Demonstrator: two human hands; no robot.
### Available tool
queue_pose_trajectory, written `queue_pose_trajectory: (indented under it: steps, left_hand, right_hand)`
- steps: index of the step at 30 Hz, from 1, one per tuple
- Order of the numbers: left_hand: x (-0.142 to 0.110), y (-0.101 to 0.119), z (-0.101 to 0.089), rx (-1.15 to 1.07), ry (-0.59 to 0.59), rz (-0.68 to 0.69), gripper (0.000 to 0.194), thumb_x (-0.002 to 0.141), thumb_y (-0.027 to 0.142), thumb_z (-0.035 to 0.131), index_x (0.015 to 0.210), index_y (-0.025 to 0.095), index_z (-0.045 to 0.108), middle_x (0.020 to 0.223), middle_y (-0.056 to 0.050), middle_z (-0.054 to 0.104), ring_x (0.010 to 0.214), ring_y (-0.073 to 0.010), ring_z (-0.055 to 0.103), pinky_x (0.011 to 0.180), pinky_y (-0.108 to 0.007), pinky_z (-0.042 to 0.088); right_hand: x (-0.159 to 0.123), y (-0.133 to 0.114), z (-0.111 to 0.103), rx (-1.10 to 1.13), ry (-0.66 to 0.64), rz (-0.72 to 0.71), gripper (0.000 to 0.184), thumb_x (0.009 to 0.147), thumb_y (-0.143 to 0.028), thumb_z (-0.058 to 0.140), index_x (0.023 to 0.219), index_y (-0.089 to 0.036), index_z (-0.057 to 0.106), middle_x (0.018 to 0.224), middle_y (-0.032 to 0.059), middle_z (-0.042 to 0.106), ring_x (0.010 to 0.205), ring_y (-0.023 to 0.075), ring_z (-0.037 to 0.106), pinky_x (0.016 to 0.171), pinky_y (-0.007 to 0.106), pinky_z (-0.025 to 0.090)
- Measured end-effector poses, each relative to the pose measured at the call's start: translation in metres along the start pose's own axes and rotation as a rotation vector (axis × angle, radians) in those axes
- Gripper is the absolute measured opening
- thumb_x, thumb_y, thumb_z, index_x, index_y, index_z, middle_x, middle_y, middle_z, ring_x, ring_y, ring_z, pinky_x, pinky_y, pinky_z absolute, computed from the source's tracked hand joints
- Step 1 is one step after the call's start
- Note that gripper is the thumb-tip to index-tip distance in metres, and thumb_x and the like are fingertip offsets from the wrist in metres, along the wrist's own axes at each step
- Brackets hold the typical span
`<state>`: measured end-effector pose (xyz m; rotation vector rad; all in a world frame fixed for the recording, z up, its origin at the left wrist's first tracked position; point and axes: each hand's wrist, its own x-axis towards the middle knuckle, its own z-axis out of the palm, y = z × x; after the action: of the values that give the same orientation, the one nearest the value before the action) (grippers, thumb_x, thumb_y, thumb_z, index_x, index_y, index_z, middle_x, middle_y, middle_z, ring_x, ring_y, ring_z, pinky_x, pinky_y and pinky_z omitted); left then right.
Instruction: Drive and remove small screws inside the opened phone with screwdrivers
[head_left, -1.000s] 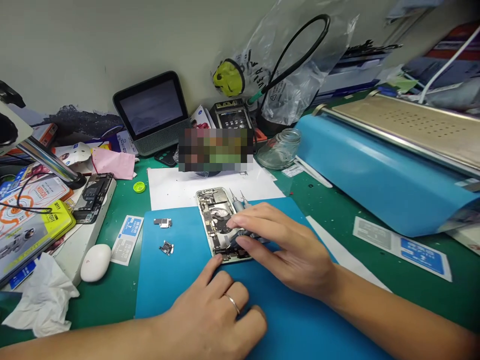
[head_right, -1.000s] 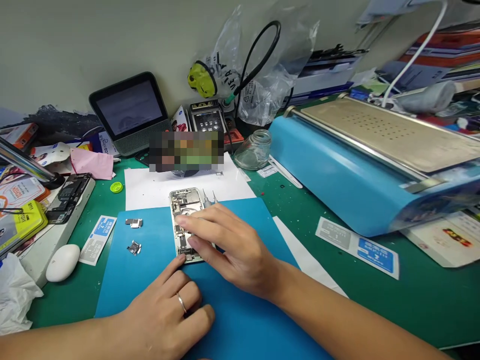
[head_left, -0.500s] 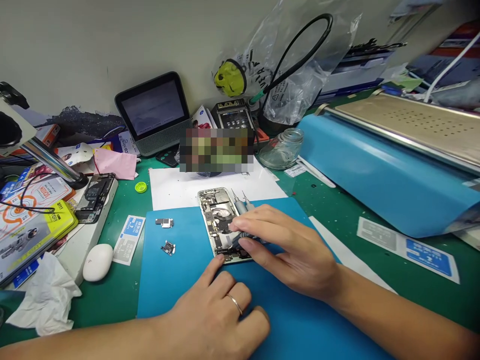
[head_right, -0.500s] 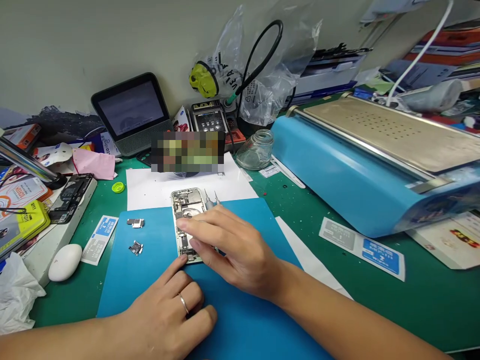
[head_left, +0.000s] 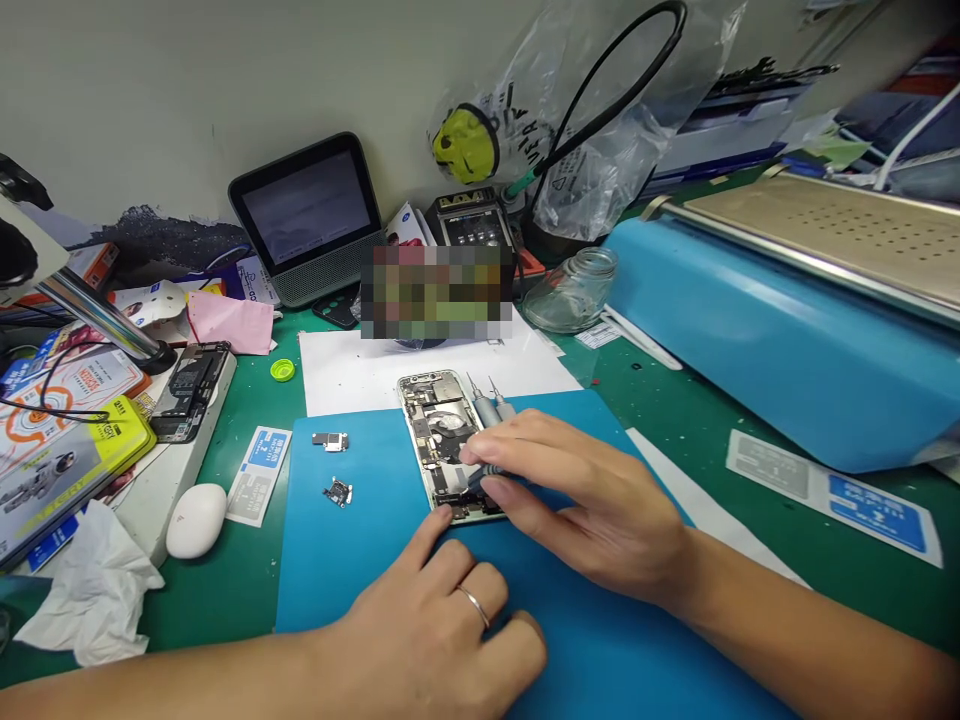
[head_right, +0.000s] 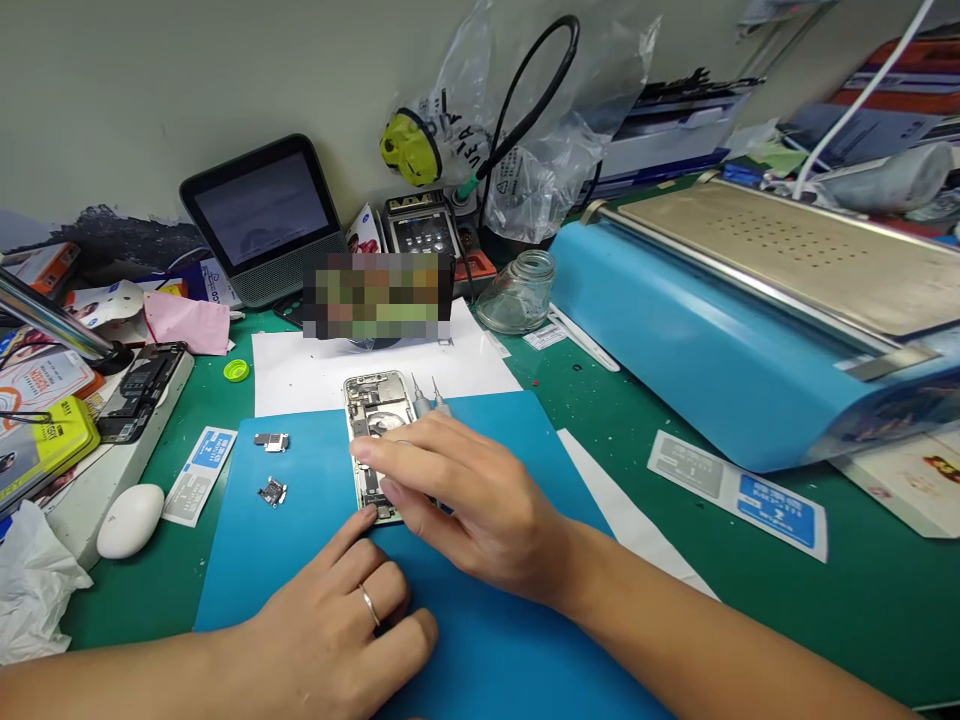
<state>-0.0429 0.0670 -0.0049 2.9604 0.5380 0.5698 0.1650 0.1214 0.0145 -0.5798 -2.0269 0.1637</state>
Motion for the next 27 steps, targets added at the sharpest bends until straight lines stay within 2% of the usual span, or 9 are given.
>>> queue_pose_trajectory:
  steps: [4,10,15,27]
  left_hand:
    - [-0.0001,-0.0003,0.0005,0.002,-0.047,0.006,0.048,0.094,0.064,0.068,0.104,0.018,0.064,0.087,-0.004,0.059,0.080,-0.0240,0.054,0.112,-0.055,0.040]
    - [-0.0001,0.0009,-0.0021,-0.019,-0.024,-0.008,0.046,0.092,0.063,0.070,0.102,0.018,0.064,0.087,-0.004,0.060,0.080,-0.0237,0.055,0.113,-0.054,0.041]
    - [0.0004,0.0003,-0.0038,-0.022,-0.079,-0.001,0.047,0.093,0.063,0.070,0.103,0.017,0.065,0.087,-0.004,0.059,0.081,-0.0245,0.055,0.111,-0.055,0.044]
    - [0.0004,0.0009,-0.0046,-0.015,-0.078,-0.004,0.047,0.093,0.063,0.070,0.103,0.018,0.065,0.087,-0.004,0.059,0.082,-0.0243,0.055,0.112,-0.054,0.042]
  right_hand:
    - [-0.0001,-0.0008,0.0008,0.008,0.004,0.008,0.050,0.097,-0.002,0.057,0.143,-0.022,0.054,0.110,0.0093,0.080,0.097,0.0198,0.077,0.080,0.034,0.064]
    - [-0.0010,-0.0010,0.0038,0.023,0.022,0.032,0.056,0.095,-0.001,0.057,0.145,-0.024,0.054,0.108,0.0086,0.080,0.090,0.0199,0.077,0.078,0.035,0.064]
    - [-0.0020,-0.0007,0.0061,0.059,0.059,0.071,0.059,0.093,0.000,0.060,0.147,-0.025,0.055,0.102,0.0062,0.081,0.084,0.0196,0.076,0.078,0.035,0.064]
    - [-0.0019,-0.0015,0.0038,0.066,0.031,0.066,0.061,0.093,0.000,0.059,0.149,-0.025,0.054,0.105,0.0076,0.082,0.086,0.0188,0.076,0.076,0.034,0.064]
